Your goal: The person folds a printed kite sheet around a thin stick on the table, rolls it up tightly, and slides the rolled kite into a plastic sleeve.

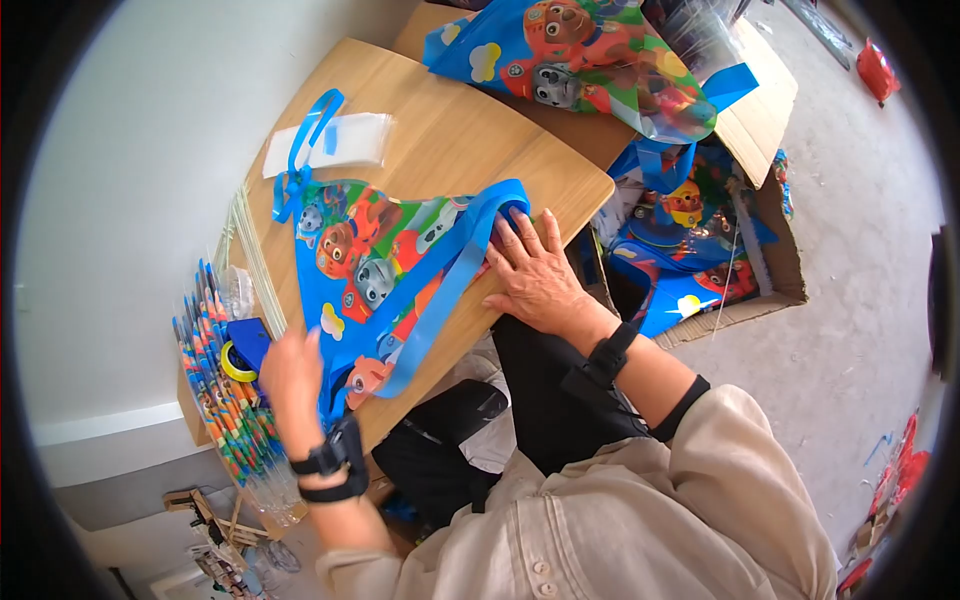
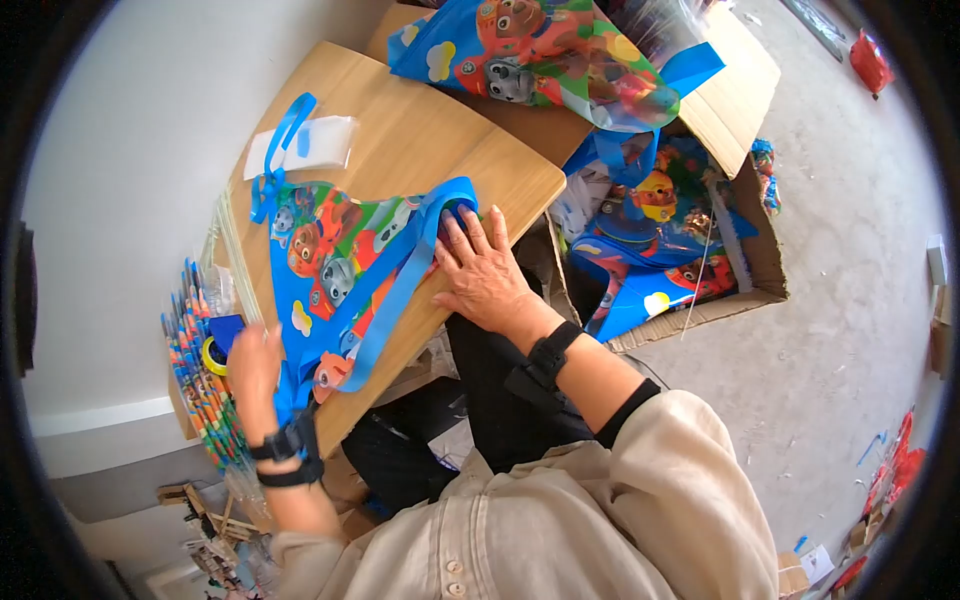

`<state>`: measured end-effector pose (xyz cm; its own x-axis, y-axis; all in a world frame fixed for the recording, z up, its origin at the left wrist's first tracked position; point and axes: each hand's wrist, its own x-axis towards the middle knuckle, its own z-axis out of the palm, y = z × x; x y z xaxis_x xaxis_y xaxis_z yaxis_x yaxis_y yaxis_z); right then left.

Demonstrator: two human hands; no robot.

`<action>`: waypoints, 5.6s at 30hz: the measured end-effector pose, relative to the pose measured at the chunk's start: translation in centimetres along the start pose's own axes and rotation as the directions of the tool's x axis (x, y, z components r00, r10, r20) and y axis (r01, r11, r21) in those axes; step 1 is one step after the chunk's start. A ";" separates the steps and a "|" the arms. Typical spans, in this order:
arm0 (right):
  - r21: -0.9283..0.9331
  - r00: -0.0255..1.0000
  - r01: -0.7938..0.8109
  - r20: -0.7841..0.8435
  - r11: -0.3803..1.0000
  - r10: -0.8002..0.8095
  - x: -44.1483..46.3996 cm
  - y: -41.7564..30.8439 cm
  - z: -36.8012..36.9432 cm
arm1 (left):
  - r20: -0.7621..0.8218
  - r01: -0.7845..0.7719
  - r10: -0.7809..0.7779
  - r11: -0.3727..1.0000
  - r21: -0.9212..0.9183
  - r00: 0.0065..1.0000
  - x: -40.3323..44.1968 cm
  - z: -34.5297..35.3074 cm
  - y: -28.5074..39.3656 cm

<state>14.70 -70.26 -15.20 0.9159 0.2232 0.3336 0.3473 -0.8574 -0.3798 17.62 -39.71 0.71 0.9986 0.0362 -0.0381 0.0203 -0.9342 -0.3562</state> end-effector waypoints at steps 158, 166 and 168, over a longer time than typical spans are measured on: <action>0.174 0.878 0.356 0.275 0.918 -0.393 0.9 -19.8 8.0 | 0.213 0.167 0.241 0.196 -0.966 0.947 -4.0 13.1 -6.0; 0.204 0.879 0.328 0.293 0.922 -0.377 1.2 -20.1 7.7 | 0.356 0.262 0.479 0.254 -0.931 0.802 -1.7 13.7 -6.8; 0.203 0.881 0.327 0.288 0.923 -0.376 1.2 -20.0 7.8 | 0.393 0.300 0.494 0.259 -0.918 0.776 -1.5 13.4 -7.0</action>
<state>10.39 -49.21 -13.91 0.7343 0.6522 0.1884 0.6612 -0.6241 -0.4163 15.34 -28.43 -9.24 0.7658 -0.2940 -0.5720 0.3492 -0.5567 0.7537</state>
